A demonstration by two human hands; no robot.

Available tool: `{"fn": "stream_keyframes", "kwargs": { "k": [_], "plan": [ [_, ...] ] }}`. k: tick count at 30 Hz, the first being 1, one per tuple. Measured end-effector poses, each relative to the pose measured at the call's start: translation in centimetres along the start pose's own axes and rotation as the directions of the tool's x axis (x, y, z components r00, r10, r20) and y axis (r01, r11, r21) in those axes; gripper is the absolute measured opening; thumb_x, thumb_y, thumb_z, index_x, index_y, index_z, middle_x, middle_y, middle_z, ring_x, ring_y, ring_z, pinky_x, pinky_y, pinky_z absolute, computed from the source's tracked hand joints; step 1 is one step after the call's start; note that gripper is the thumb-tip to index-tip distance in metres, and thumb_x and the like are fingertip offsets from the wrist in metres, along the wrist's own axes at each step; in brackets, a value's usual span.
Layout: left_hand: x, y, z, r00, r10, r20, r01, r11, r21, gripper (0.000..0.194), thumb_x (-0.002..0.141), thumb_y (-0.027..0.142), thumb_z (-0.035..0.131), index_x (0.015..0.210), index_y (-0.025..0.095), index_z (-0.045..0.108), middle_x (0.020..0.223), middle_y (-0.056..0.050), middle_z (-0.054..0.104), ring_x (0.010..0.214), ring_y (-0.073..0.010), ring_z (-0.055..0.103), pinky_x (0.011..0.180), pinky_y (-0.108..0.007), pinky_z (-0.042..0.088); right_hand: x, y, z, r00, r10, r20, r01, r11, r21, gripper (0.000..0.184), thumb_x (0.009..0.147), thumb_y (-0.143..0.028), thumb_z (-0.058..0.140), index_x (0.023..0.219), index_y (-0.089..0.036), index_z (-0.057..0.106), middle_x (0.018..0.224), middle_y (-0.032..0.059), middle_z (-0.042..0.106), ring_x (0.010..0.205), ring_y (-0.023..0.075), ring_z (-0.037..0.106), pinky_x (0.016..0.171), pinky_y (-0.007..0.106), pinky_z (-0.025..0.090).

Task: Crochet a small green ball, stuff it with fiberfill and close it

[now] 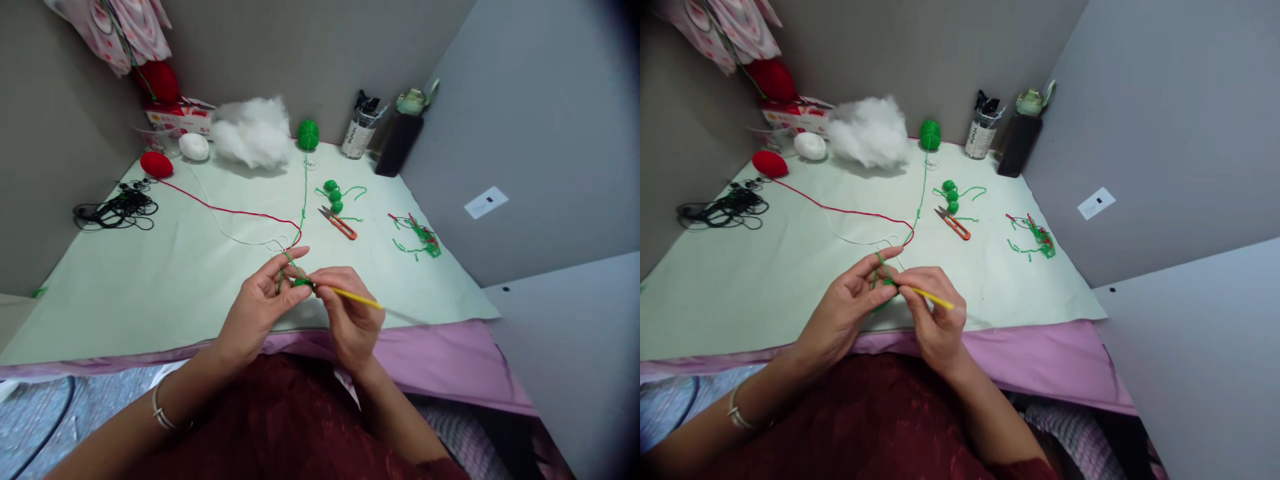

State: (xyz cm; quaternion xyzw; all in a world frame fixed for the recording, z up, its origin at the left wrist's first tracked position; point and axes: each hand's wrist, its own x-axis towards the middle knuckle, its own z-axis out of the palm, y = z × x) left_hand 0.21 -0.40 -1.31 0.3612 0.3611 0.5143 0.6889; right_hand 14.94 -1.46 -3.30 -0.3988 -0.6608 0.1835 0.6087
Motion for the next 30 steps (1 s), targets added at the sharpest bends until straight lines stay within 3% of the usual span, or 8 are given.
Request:
{"fn": "stream_keyframes", "kwargs": {
  "k": [2,4,7,9,12,17,24,30],
  "plan": [
    [0.0,0.2,0.1,0.999,-0.046,0.002,0.046,0.997,-0.065,0.049,0.081,0.027,0.089,0.128,0.026,0.076,0.089,0.001,0.067,0.078,-0.0098,0.056,0.079,-0.019,0.047,-0.6,0.1,-0.2,0.986,-0.158,0.053,0.165,0.966,-0.201,0.033,0.096,-0.013,0.068,0.122,-0.032,0.076,0.11,0.0062,0.078,0.098,0.0211,0.074,0.079,0.038,0.063],
    [0.1,0.6,0.0,0.983,-0.175,0.054,0.182,0.973,-0.144,0.044,0.082,0.029,0.086,0.124,0.022,0.078,0.077,0.004,0.061,0.06,-0.0063,0.045,0.068,-0.019,0.047,-0.9,0.1,-0.4,0.969,-0.239,0.068,0.249,0.926,-0.284,0.038,0.095,-0.012,0.07,0.126,-0.033,0.074,0.115,0.0071,0.077,0.101,0.0221,0.073,0.079,0.038,0.063],
    [0.4,1.1,-0.4,0.953,-0.28,0.119,0.3,0.932,-0.204,0.036,0.084,0.024,0.082,0.119,0.018,0.08,0.062,0.009,0.044,0.049,-0.0043,0.023,0.07,-0.022,0.05,-0.5,0.2,-0.4,0.992,-0.109,-0.067,0.102,0.99,-0.094,0.027,0.099,-0.014,0.063,0.117,-0.03,0.077,0.102,0.0059,0.078,0.089,0.0197,0.072,0.074,0.036,0.061],
    [0.5,1.2,-0.5,0.969,-0.229,0.095,0.244,0.951,-0.189,0.035,0.083,0.021,0.081,0.118,0.018,0.08,0.065,0.008,0.046,0.051,-0.0051,0.03,0.073,-0.022,0.05,0.0,0.3,-0.3,0.989,0.095,-0.113,-0.078,0.986,0.146,0.019,0.102,-0.02,0.061,0.106,-0.027,0.078,0.091,0.0044,0.076,0.074,0.0166,0.068,0.066,0.033,0.058],
    [0.4,0.9,-0.5,0.993,-0.111,0.034,0.113,0.991,-0.066,0.037,0.082,0.021,0.084,0.119,0.022,0.08,0.081,0.002,0.062,0.067,-0.0087,0.049,0.068,-0.021,0.045,0.6,0.4,0.0,0.963,0.27,-0.024,-0.244,0.903,0.353,0.015,0.101,-0.029,0.064,0.098,-0.025,0.079,0.09,0.0033,0.075,0.066,0.0138,0.063,0.062,0.031,0.055],
    [-0.1,0.3,-0.6,0.996,-0.037,0.075,0.03,0.995,0.093,0.036,0.088,0.028,0.082,0.123,0.027,0.079,0.101,-0.003,0.073,0.094,-0.0178,0.061,0.087,-0.029,0.046,0.5,0.7,0.1,0.951,0.307,0.017,-0.291,0.881,0.373,0.014,0.1,-0.028,0.066,0.101,-0.027,0.08,0.091,0.0017,0.078,0.073,0.0132,0.065,0.07,0.029,0.054],
    [-0.1,0.6,-1.2,0.998,-0.014,0.057,0.005,0.989,0.145,0.032,0.087,0.029,0.083,0.119,0.028,0.081,0.096,-0.002,0.066,0.094,-0.0178,0.055,0.086,-0.029,0.044,1.0,0.7,-0.3,0.907,0.414,0.072,-0.395,0.781,0.484,0.02,0.101,-0.039,0.063,0.094,-0.022,0.07,0.085,0.0026,0.076,0.062,0.0119,0.06,0.065,0.029,0.055],
    [-0.1,0.6,-1.5,0.998,0.033,0.057,-0.045,0.972,0.23,0.032,0.088,0.026,0.082,0.119,0.03,0.08,0.089,0.0,0.062,0.088,-0.0161,0.057,0.084,-0.028,0.044,0.8,0.0,-0.9,0.96,0.269,0.072,-0.277,0.904,0.324,0.018,0.106,-0.027,0.054,0.102,-0.024,0.072,0.094,0.003,0.077,0.07,0.0127,0.067,0.068,0.03,0.057]
  ]
}}
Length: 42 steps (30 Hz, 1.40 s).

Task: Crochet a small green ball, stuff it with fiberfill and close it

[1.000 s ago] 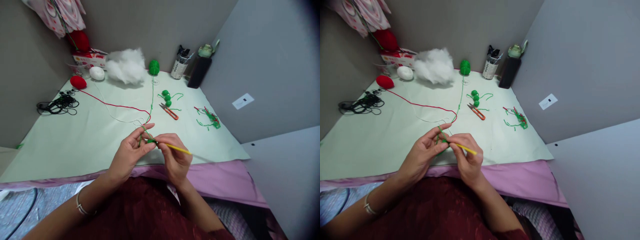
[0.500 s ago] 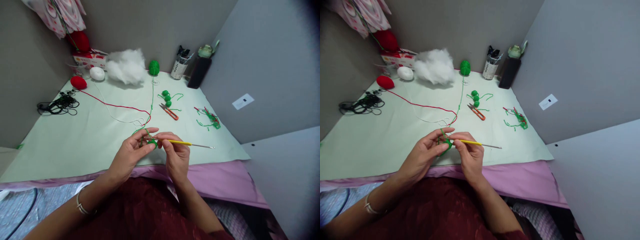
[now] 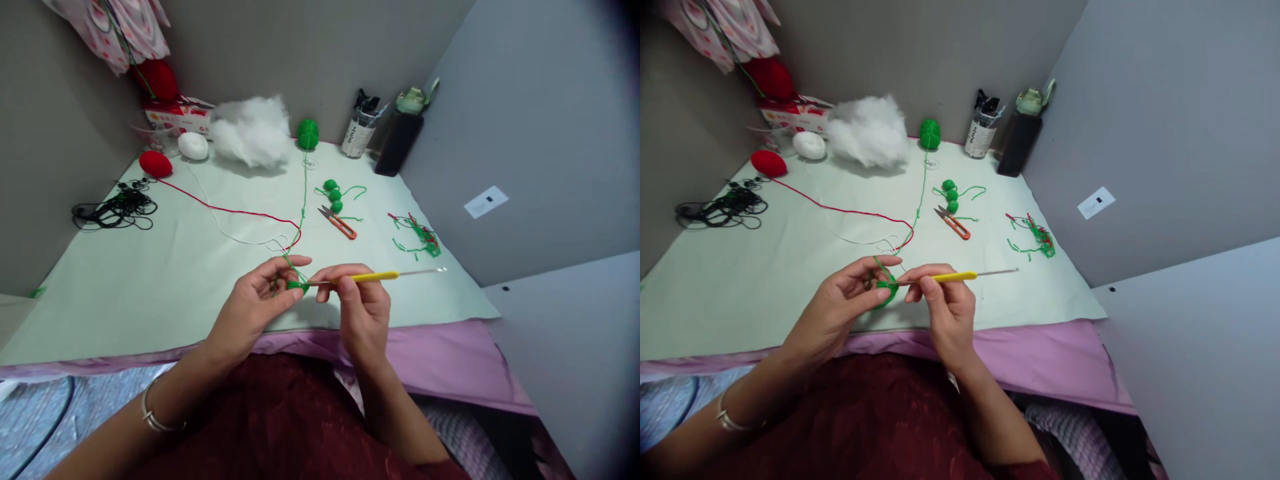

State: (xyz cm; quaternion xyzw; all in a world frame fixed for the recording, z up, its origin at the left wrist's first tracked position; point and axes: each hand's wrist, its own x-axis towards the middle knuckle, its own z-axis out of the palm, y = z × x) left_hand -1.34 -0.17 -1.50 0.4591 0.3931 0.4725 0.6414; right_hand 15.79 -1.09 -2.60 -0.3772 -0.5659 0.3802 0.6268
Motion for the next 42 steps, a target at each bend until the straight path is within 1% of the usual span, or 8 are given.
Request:
{"fn": "stream_keyframes", "kwargs": {
  "k": [5,9,13,17,24,30,35,42],
  "plan": [
    [-0.2,-0.1,0.5,0.99,0.076,-0.118,-0.065,0.993,0.099,0.035,0.084,0.024,0.084,0.118,0.028,0.08,0.087,0.001,0.062,0.075,-0.0136,0.051,0.075,-0.026,0.044,-0.8,-0.5,0.0,0.915,-0.356,0.193,0.404,0.817,-0.411,0.023,0.103,-0.013,0.056,0.117,-0.024,0.07,0.101,0.0072,0.078,0.09,0.0191,0.074,0.077,0.035,0.062],
    [-0.1,-0.1,0.8,0.996,-0.085,-0.029,0.08,0.984,-0.157,0.047,0.083,0.03,0.087,0.128,0.026,0.076,0.086,0.001,0.063,0.069,-0.0104,0.049,0.069,-0.022,0.045,-1.4,0.0,0.1,0.834,-0.458,0.308,0.541,0.568,-0.621,0.035,0.097,-0.011,0.065,0.128,-0.029,0.07,0.114,0.009,0.077,0.103,0.0225,0.075,0.08,0.036,0.064],
    [0.4,0.3,0.3,0.957,-0.257,0.137,0.291,0.873,-0.392,0.039,0.084,0.026,0.085,0.122,0.021,0.079,0.066,0.008,0.049,0.052,-0.0045,0.029,0.074,-0.021,0.05,-1.2,0.3,0.1,0.906,-0.416,0.082,0.403,0.784,-0.473,0.027,0.1,-0.015,0.061,0.12,-0.029,0.074,0.103,0.0063,0.077,0.091,0.0213,0.074,0.075,0.038,0.063],
    [0.5,0.5,0.3,0.979,-0.189,0.075,0.203,0.898,-0.392,0.042,0.081,0.02,0.086,0.123,0.026,0.079,0.077,0.004,0.06,0.069,-0.0078,0.052,0.082,-0.021,0.05,-0.3,0.2,0.4,0.987,-0.126,-0.097,0.118,0.989,-0.09,0.017,0.104,-0.027,0.059,0.099,-0.025,0.075,0.087,0.0037,0.074,0.068,0.0155,0.066,0.063,0.033,0.057],
    [0.0,0.0,1.3,0.996,-0.083,-0.024,0.075,0.971,-0.225,0.045,0.079,0.025,0.089,0.123,0.026,0.08,0.095,-0.001,0.069,0.094,-0.0149,0.059,0.09,-0.024,0.047,-0.2,0.5,0.9,0.984,-0.173,-0.028,0.163,0.962,-0.219,0.017,0.101,-0.022,0.063,0.104,-0.028,0.079,0.092,0.0031,0.078,0.081,0.0176,0.072,0.071,0.033,0.06],
    [0.4,0.3,1.1,0.959,-0.268,0.087,0.279,0.862,-0.424,0.038,0.082,0.027,0.086,0.119,0.021,0.081,0.066,0.007,0.05,0.051,-0.0047,0.028,0.066,-0.019,0.046,-1.2,0.9,0.4,0.873,-0.464,0.148,0.468,0.713,-0.522,0.034,0.097,-0.012,0.066,0.123,-0.031,0.076,0.113,0.008,0.078,0.1,0.0219,0.074,0.08,0.038,0.062],
    [0.6,0.6,0.6,0.97,-0.225,0.096,0.244,0.868,-0.432,0.033,0.083,0.022,0.083,0.115,0.021,0.082,0.066,0.007,0.05,0.055,-0.0059,0.033,0.077,-0.022,0.049,-0.4,0.6,0.4,0.98,-0.159,-0.12,0.141,0.98,-0.143,0.019,0.102,-0.023,0.06,0.103,-0.026,0.078,0.088,0.0037,0.076,0.072,0.0166,0.068,0.065,0.034,0.057],
    [0.1,0.0,0.8,0.996,-0.073,0.044,0.08,0.983,-0.168,0.035,0.088,0.029,0.082,0.123,0.029,0.079,0.098,-0.002,0.071,0.088,-0.0151,0.058,0.078,-0.025,0.043,0.1,1.0,0.7,0.997,0.042,-0.067,-0.039,0.998,0.044,0.014,0.1,-0.033,0.066,0.099,-0.025,0.078,0.091,0.0026,0.077,0.073,0.0146,0.065,0.07,0.031,0.055]
  ]
}}
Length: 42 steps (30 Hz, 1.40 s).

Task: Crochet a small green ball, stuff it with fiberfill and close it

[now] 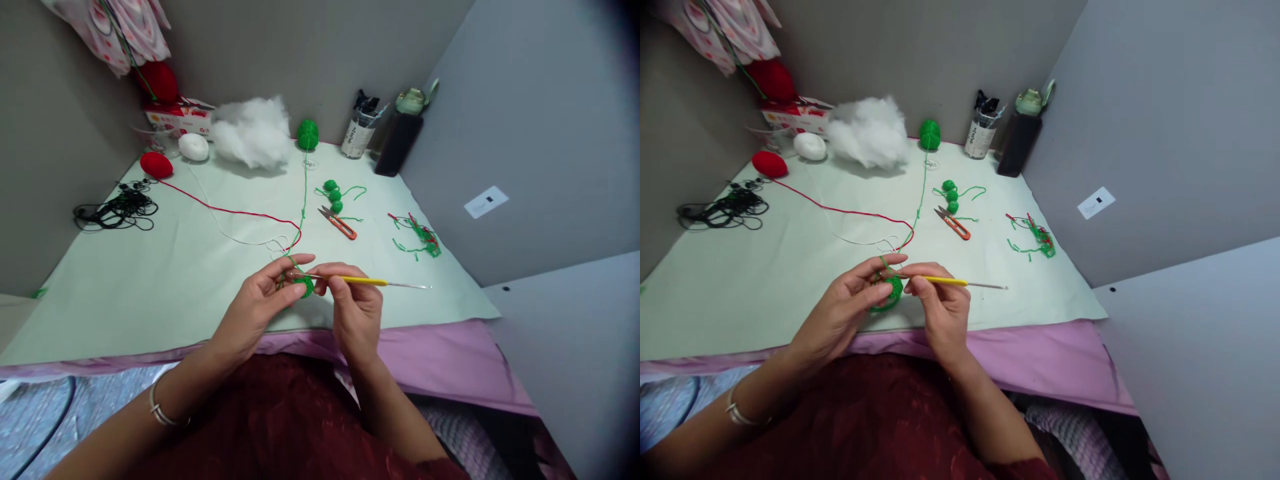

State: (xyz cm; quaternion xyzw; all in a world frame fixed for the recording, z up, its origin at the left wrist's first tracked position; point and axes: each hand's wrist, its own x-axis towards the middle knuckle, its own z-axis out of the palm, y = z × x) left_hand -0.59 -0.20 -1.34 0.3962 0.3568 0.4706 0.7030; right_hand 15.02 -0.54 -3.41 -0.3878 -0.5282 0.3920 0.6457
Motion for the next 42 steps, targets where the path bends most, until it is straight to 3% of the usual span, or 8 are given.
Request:
{"fn": "stream_keyframes", "kwargs": {
  "k": [9,14,21,24,28,36,40,42],
  "plan": [
    [0.1,0.2,-1.0,0.999,0.042,-0.018,-0.04,0.997,0.072,0.034,0.087,0.027,0.083,0.12,0.033,0.08,0.094,0.001,0.063,0.094,-0.0141,0.055,0.084,-0.023,0.042,0.8,-0.5,-0.2,0.986,0.16,0.052,-0.167,0.962,0.216,0.019,0.102,-0.038,0.062,0.093,-0.022,0.069,0.084,0.0018,0.076,0.062,0.0119,0.061,0.064,0.028,0.053],
    [0.1,-0.3,-1.0,0.993,0.107,-0.048,-0.099,0.985,0.141,0.029,0.091,0.028,0.081,0.119,0.033,0.08,0.093,0.001,0.061,0.091,-0.0128,0.056,0.082,-0.022,0.043,-0.2,-0.8,-0.6,0.987,-0.14,0.082,0.151,0.977,-0.153,0.019,0.106,-0.021,0.054,0.107,-0.025,0.073,0.098,0.0034,0.077,0.076,0.0137,0.069,0.072,0.031,0.058],
    [-0.1,-0.3,-0.1,0.998,-0.019,-0.052,0.015,0.997,-0.079,0.045,0.084,0.029,0.086,0.128,0.027,0.077,0.082,0.004,0.061,0.063,-0.0066,0.045,0.067,-0.018,0.045,-1.2,-0.5,-0.6,0.795,-0.502,0.341,0.6,0.568,-0.563,0.033,0.096,-0.009,0.065,0.125,-0.026,0.072,0.112,0.0101,0.076,0.101,0.0224,0.074,0.081,0.035,0.063],
    [0.1,0.4,-0.2,0.984,-0.175,0.031,0.177,0.955,-0.237,0.039,0.083,0.026,0.087,0.121,0.021,0.08,0.062,0.009,0.047,0.05,-0.0038,0.031,0.067,-0.018,0.047,-1.1,-0.4,-0.6,0.863,-0.471,0.179,0.497,0.732,-0.466,0.03,0.099,-0.012,0.062,0.12,-0.029,0.075,0.106,0.0071,0.077,0.094,0.0207,0.074,0.078,0.035,0.062],
    [0.3,0.8,-0.3,0.99,-0.138,0.015,0.136,0.953,-0.272,0.041,0.081,0.021,0.086,0.122,0.025,0.079,0.073,0.003,0.062,0.07,-0.0094,0.058,0.083,-0.024,0.053,-0.4,-0.4,-0.2,0.989,-0.149,-0.026,0.147,0.987,-0.06,0.02,0.105,-0.023,0.056,0.104,-0.025,0.076,0.091,0.0036,0.075,0.071,0.015,0.068,0.065,0.032,0.058],
    [-0.1,-0.3,0.7,0.995,0.03,-0.098,-0.038,0.996,-0.085,0.046,0.081,0.023,0.088,0.126,0.027,0.078,0.091,0.001,0.069,0.087,-0.0116,0.061,0.085,-0.02,0.048,-0.5,-0.1,0.4,0.968,-0.247,0.052,0.252,0.941,-0.226,0.02,0.1,-0.019,0.064,0.108,-0.028,0.08,0.096,0.0036,0.079,0.084,0.0171,0.073,0.072,0.032,0.06],
    [0.2,0.0,0.6,0.991,-0.123,-0.045,0.109,0.965,-0.237,0.046,0.081,0.026,0.087,0.126,0.022,0.078,0.076,0.004,0.06,0.056,-0.0042,0.039,0.063,-0.015,0.045,-1.0,0.2,0.1,0.852,-0.492,0.178,0.515,0.73,-0.449,0.036,0.096,-0.011,0.068,0.124,-0.032,0.077,0.112,0.0071,0.078,0.097,0.0202,0.074,0.079,0.035,0.062],
    [0.4,0.3,0.3,0.977,-0.211,0.022,0.208,0.929,-0.307,0.04,0.081,0.026,0.086,0.121,0.019,0.081,0.064,0.008,0.049,0.049,-0.0032,0.024,0.066,-0.017,0.048,-1.0,0.1,-0.1,0.872,-0.474,0.12,0.478,0.777,-0.409,0.034,0.097,-0.01,0.066,0.122,-0.031,0.077,0.107,0.0062,0.079,0.095,0.0196,0.073,0.079,0.035,0.061]
  ]
}}
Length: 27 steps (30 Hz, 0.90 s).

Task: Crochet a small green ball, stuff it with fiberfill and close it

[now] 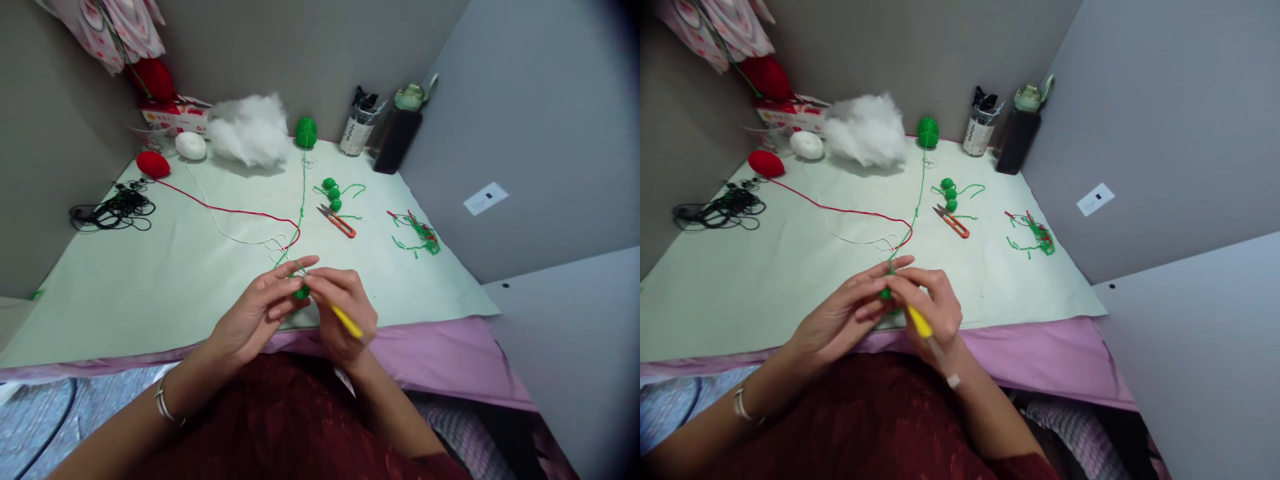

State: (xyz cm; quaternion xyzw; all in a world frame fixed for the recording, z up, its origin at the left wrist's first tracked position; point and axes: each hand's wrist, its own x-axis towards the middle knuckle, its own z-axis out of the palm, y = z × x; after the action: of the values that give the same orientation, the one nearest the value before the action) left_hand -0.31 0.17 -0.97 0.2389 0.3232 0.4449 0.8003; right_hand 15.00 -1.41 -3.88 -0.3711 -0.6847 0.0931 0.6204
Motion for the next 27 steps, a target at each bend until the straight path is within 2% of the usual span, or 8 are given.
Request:
{"fn": "stream_keyframes", "kwargs": {
  "k": [2,5,10,16,19,22,25,27],
  "plan": [
    [0.1,0.3,-0.2,1.0,0.0,0.011,0.001,1.0,-0.025,0.034,0.082,0.023,0.084,0.116,0.018,0.083,0.059,0.01,0.041,0.05,-0.0041,0.026,0.077,-0.021,0.053,0.3,0.1,-0.1,0.979,0.199,-0.046,-0.188,0.966,0.175,0.026,0.1,-0.013,0.063,0.112,-0.029,0.079,0.098,0.0039,0.078,0.083,0.0167,0.071,0.074,0.033,0.059],
    [0.1,0.3,-0.3,0.995,0.102,-0.012,-0.101,0.993,0.064,0.034,0.082,0.021,0.084,0.115,0.022,0.082,0.068,0.005,0.054,0.06,-0.0067,0.042,0.077,-0.021,0.049,0.6,0.1,-0.1,0.891,0.454,0.028,-0.416,0.789,0.451,0.018,0.103,-0.023,0.061,0.102,-0.028,0.079,0.091,0.0012,0.076,0.068,0.0125,0.064,0.065,0.029,0.054],
    [-0.3,-0.4,-0.3,0.979,0.202,-0.024,-0.185,0.934,0.306,0.035,0.086,0.027,0.082,0.121,0.026,0.08,0.099,-0.003,0.071,0.081,-0.0133,0.056,0.072,-0.023,0.042,0.7,0.4,0.3,0.86,0.501,0.094,-0.488,0.756,0.436,0.013,0.1,-0.03,0.067,0.099,-0.024,0.079,0.092,0.0029,0.077,0.072,0.0135,0.065,0.067,0.029,0.054],
    [-0.5,-0.2,-0.7,0.973,0.229,-0.014,-0.212,0.919,0.332,0.029,0.087,0.029,0.081,0.116,0.026,0.081,0.101,-0.003,0.069,0.094,-0.0181,0.059,0.082,-0.027,0.044,1.2,0.5,0.2,0.82,0.557,0.131,-0.536,0.666,0.519,0.02,0.103,-0.038,0.06,0.094,-0.022,0.069,0.084,0.0028,0.076,0.064,0.0124,0.062,0.063,0.028,0.055],
    [-0.4,-0.2,-0.9,0.963,0.268,-0.002,-0.249,0.899,0.359,0.028,0.087,0.027,0.082,0.115,0.028,0.082,0.098,-0.002,0.067,0.097,-0.0177,0.058,0.088,-0.027,0.045,1.3,0.2,-0.2,0.839,0.527,0.134,-0.522,0.709,0.474,0.022,0.105,-0.037,0.055,0.096,-0.022,0.067,0.086,0.0033,0.076,0.065,0.0128,0.063,0.065,0.029,0.056],
    [-0.4,-0.3,-1.1,0.951,0.31,0.002,-0.281,0.859,0.428,0.028,0.088,0.026,0.081,0.116,0.029,0.082,0.092,0.0,0.064,0.087,-0.0152,0.056,0.081,-0.025,0.045,1.1,-0.2,-0.5,0.905,0.411,0.108,-0.422,0.848,0.321,0.019,0.107,-0.027,0.052,0.103,-0.023,0.07,0.093,0.0037,0.077,0.071,0.0134,0.067,0.069,0.03,0.058],
    [-0.4,-0.6,-0.9,0.93,0.366,-0.035,-0.31,0.832,0.461,0.033,0.085,0.024,0.084,0.118,0.028,0.081,0.088,0.001,0.062,0.081,-0.0129,0.054,0.077,-0.023,0.045,0.5,-0.4,-0.6,0.987,0.117,0.107,-0.124,0.991,0.059,0.022,0.105,-0.018,0.053,0.114,-0.025,0.071,0.099,0.005,0.078,0.083,0.017,0.073,0.074,0.033,0.061],
    [-0.4,-0.5,-0.6,0.942,0.33,-0.064,-0.283,0.881,0.38,0.041,0.083,0.024,0.086,0.123,0.027,0.079,0.087,0.002,0.063,0.074,-0.0107,0.052,0.072,-0.021,0.046,0.0,-0.3,-0.5,0.988,-0.069,0.141,0.087,0.988,-0.125,0.025,0.102,-0.016,0.058,0.121,-0.027,0.072,0.105,0.0072,0.079,0.094,0.0205,0.075,0.077,0.036,0.063]
  ]
}}
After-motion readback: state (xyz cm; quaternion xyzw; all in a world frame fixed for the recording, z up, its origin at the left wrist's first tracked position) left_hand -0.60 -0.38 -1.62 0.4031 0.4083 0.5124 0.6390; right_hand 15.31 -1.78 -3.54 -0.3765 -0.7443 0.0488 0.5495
